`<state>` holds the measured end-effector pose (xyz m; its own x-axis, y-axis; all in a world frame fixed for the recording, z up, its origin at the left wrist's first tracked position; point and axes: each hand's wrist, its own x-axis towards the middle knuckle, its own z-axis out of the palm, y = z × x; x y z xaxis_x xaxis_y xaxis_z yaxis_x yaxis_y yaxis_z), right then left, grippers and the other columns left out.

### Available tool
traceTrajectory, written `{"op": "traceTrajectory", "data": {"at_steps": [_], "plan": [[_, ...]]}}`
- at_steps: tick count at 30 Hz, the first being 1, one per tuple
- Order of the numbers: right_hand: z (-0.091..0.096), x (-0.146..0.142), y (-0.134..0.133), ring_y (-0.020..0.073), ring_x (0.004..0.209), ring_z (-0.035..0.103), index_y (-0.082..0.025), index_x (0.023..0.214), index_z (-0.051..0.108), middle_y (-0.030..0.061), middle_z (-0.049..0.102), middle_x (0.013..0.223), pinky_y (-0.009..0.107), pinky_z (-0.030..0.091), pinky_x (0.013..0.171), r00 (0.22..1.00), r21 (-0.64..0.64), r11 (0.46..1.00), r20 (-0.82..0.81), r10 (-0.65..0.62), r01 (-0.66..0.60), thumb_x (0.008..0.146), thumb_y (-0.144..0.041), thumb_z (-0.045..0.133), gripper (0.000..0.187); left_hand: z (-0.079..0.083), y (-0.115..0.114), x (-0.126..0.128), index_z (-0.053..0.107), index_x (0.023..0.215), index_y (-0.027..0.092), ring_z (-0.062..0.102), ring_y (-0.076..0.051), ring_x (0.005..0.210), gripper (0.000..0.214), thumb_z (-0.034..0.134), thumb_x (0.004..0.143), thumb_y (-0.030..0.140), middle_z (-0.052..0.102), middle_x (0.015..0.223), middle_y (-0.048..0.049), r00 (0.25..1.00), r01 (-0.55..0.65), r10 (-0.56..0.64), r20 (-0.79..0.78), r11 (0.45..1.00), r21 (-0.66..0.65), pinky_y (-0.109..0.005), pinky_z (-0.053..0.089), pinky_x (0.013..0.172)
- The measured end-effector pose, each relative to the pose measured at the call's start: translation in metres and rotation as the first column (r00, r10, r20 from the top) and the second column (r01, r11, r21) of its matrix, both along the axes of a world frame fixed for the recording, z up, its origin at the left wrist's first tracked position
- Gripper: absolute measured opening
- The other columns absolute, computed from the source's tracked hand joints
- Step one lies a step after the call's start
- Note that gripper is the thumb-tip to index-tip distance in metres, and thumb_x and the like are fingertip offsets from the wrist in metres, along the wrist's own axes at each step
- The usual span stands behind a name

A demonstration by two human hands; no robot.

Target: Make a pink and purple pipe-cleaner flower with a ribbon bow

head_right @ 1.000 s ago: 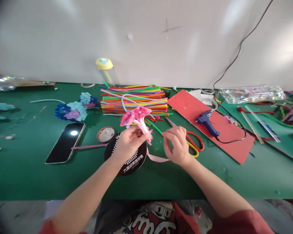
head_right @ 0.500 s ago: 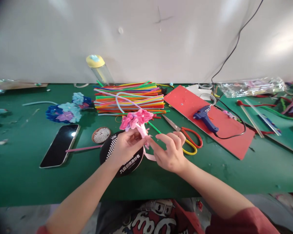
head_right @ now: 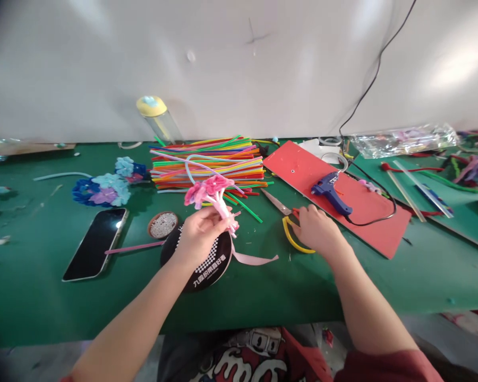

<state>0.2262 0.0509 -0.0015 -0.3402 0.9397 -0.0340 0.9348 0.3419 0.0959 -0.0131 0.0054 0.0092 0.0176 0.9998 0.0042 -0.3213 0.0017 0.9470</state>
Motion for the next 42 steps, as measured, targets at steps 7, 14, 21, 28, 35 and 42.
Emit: {"op": "traceTrajectory", "data": {"at_steps": [7, 14, 21, 28, 35, 42], "plan": [[-0.006, 0.019, 0.005, 0.0197, 0.065, 0.059, -0.016, 0.078, 0.051, 0.0052, 0.06, 0.072, 0.028, 0.042, 0.055, 0.988, -0.209, 0.977, -0.157, 0.003, -0.036, 0.071, -0.027, 0.051, 0.013, 0.001, 0.002, -0.003, 0.062, 0.077, 0.013, 0.062, -0.013, 0.061, 0.017, 0.069, 0.066, 0.023, 0.062, 0.066, -0.0012, 0.997, -0.05, 0.054, 0.058, 0.997, -0.059, -0.027, 0.053, 0.06], [0.012, 0.014, -0.001, 0.0173, 0.062, 0.061, -0.018, 0.085, 0.056, 0.0035, 0.065, 0.074, 0.026, 0.046, 0.052, 0.895, -0.303, 0.95, -0.401, -0.193, 0.068, 0.064, -0.031, 0.057, 0.024, -0.001, 0.005, -0.005, 0.062, 0.076, 0.014, 0.062, -0.012, 0.062, 0.015, 0.069, 0.066, 0.023, 0.063, 0.066, -0.0004, 0.987, -0.114, 0.119, 0.105, 0.992, -0.051, -0.026, 0.053, 0.061], [0.017, -0.011, -0.023, 0.0174, 0.065, 0.063, -0.017, 0.105, 0.055, 0.0074, 0.066, 0.085, 0.025, 0.051, 0.054, 0.682, 0.05, 0.985, -0.716, 0.149, -0.162, 0.076, -0.036, 0.055, 0.034, 0.001, 0.005, -0.006, 0.063, 0.078, 0.016, 0.061, -0.011, 0.064, 0.016, 0.07, 0.065, 0.021, 0.063, 0.069, 0.0005, 0.968, -0.205, 0.21, 0.136, 0.977, -0.05, -0.024, 0.053, 0.061], [0.001, -0.034, -0.036, 0.0183, 0.074, 0.064, -0.016, 0.109, 0.053, 0.0113, 0.065, 0.089, 0.025, 0.054, 0.062, 0.688, 0.456, 0.835, -0.498, 0.527, -0.309, 0.081, -0.03, 0.053, 0.031, 0.001, 0.005, -0.005, 0.063, 0.074, 0.018, 0.06, -0.012, 0.064, 0.016, 0.07, 0.06, 0.021, 0.063, 0.07, 0.0, 0.958, -0.235, 0.236, 0.164, 0.972, -0.022, -0.025, 0.052, 0.057], [-0.005, -0.029, -0.031, 0.0189, 0.077, 0.064, -0.016, 0.115, 0.05, 0.0099, 0.064, 0.085, 0.026, 0.055, 0.065, 0.707, 0.53, 0.776, -0.399, 0.584, -0.342, 0.082, -0.026, 0.053, 0.035, 0.003, 0.004, -0.007, 0.065, 0.075, 0.021, 0.059, -0.009, 0.063, 0.016, 0.071, 0.06, 0.022, 0.064, 0.072, 0.0018, 0.951, -0.214, 0.215, 0.224, 0.976, -0.026, -0.022, 0.052, 0.059], [-0.006, -0.027, -0.031, 0.0167, 0.074, 0.063, -0.016, 0.118, 0.05, 0.0084, 0.062, 0.084, 0.023, 0.054, 0.063, 0.719, 0.49, 0.792, -0.394, 0.573, -0.363, 0.083, -0.024, 0.049, 0.036, 0.002, 0.005, -0.008, 0.067, 0.075, 0.02, 0.058, -0.01, 0.063, 0.017, 0.073, 0.06, 0.026, 0.063, 0.072, -0.0001, 0.963, -0.165, 0.17, 0.209, 0.985, -0.039, -0.024, 0.053, 0.06]]}}
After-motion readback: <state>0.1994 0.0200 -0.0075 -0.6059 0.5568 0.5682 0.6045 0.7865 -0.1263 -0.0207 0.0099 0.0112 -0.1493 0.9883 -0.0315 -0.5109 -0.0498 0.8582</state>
